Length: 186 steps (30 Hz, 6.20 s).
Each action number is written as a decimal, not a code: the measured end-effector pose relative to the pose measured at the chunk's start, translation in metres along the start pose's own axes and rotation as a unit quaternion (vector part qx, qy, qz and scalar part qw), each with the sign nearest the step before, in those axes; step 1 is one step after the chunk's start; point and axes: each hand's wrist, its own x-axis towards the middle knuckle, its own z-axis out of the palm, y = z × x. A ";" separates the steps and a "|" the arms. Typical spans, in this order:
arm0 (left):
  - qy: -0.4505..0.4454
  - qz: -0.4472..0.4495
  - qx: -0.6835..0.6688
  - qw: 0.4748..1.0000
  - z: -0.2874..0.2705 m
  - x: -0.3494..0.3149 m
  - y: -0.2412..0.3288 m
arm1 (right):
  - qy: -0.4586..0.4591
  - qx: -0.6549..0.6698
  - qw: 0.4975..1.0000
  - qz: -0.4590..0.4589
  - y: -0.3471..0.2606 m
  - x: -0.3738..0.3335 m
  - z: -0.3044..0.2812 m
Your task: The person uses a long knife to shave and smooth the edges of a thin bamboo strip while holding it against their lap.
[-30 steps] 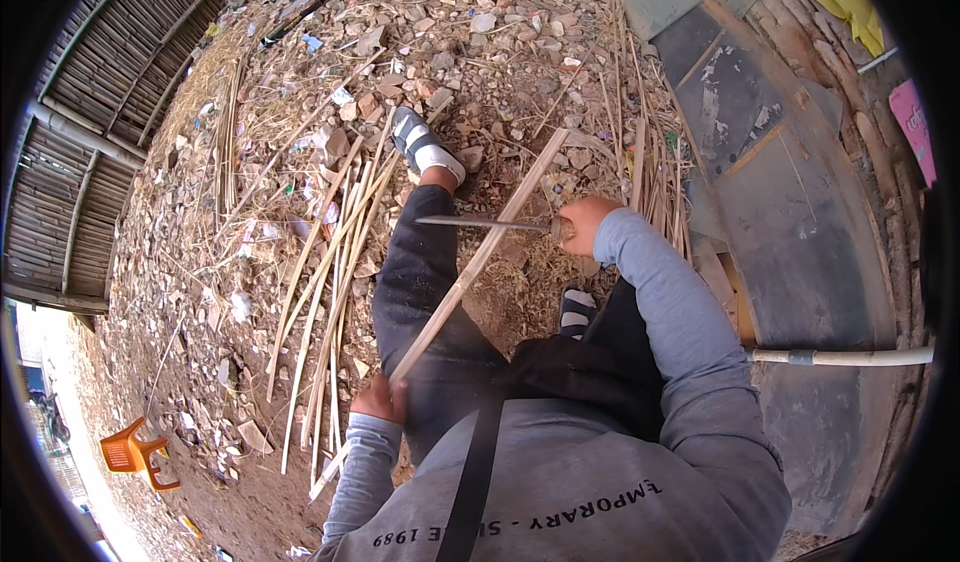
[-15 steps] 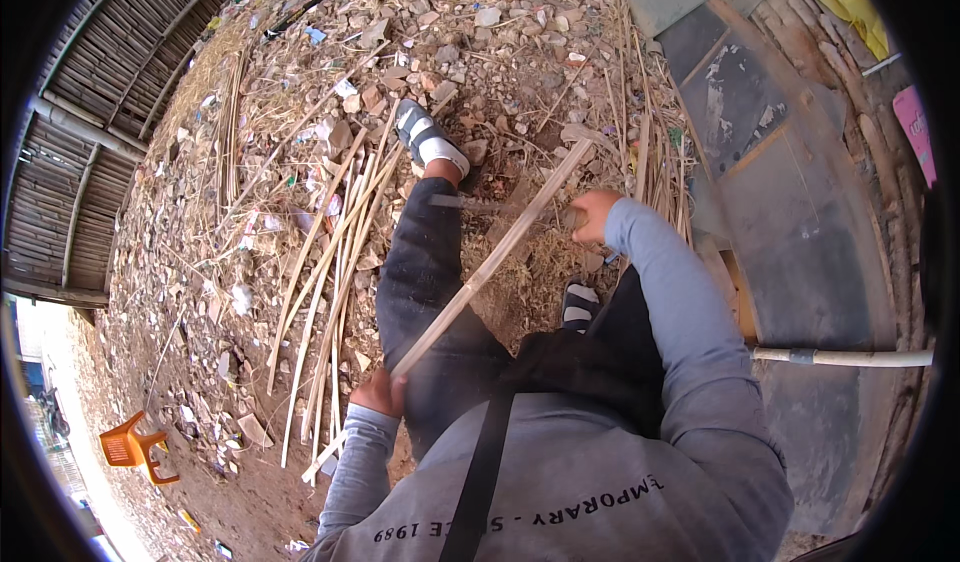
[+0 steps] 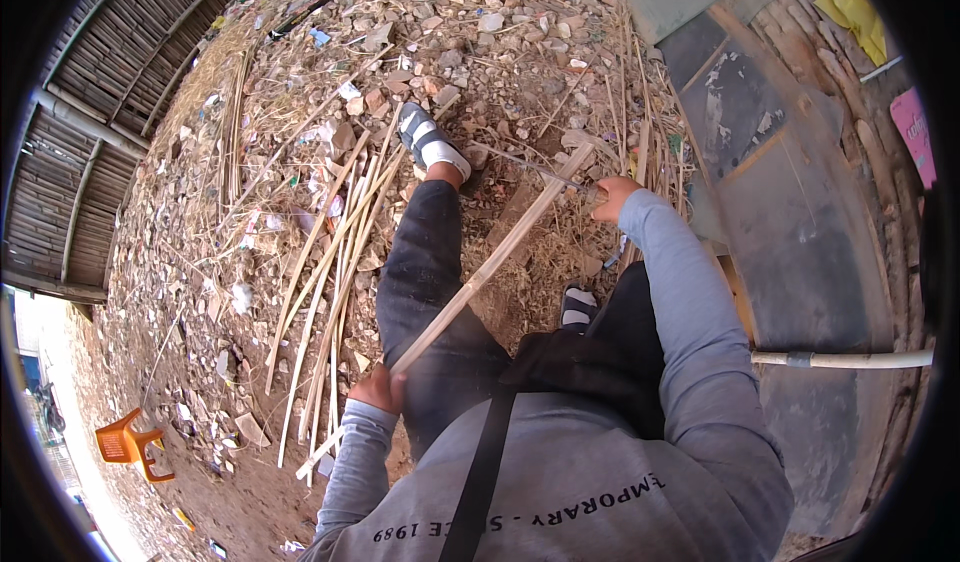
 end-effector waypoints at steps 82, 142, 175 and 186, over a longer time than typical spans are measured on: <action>0.027 -0.004 -0.041 0.999 -0.004 0.005 0.004 | 0.101 -0.017 0.984 0.146 0.029 0.012 -0.002; -0.115 -0.097 0.008 0.989 -0.019 -0.008 0.010 | -0.103 -0.077 0.984 -0.121 -0.107 -0.030 0.039; -0.100 -0.073 0.021 0.992 -0.017 -0.001 0.009 | 0.001 -0.043 0.999 0.013 -0.031 0.002 0.041; -0.073 -0.041 0.040 0.996 -0.007 -0.002 -0.004 | 0.065 0.031 0.993 0.097 -0.026 -0.003 0.012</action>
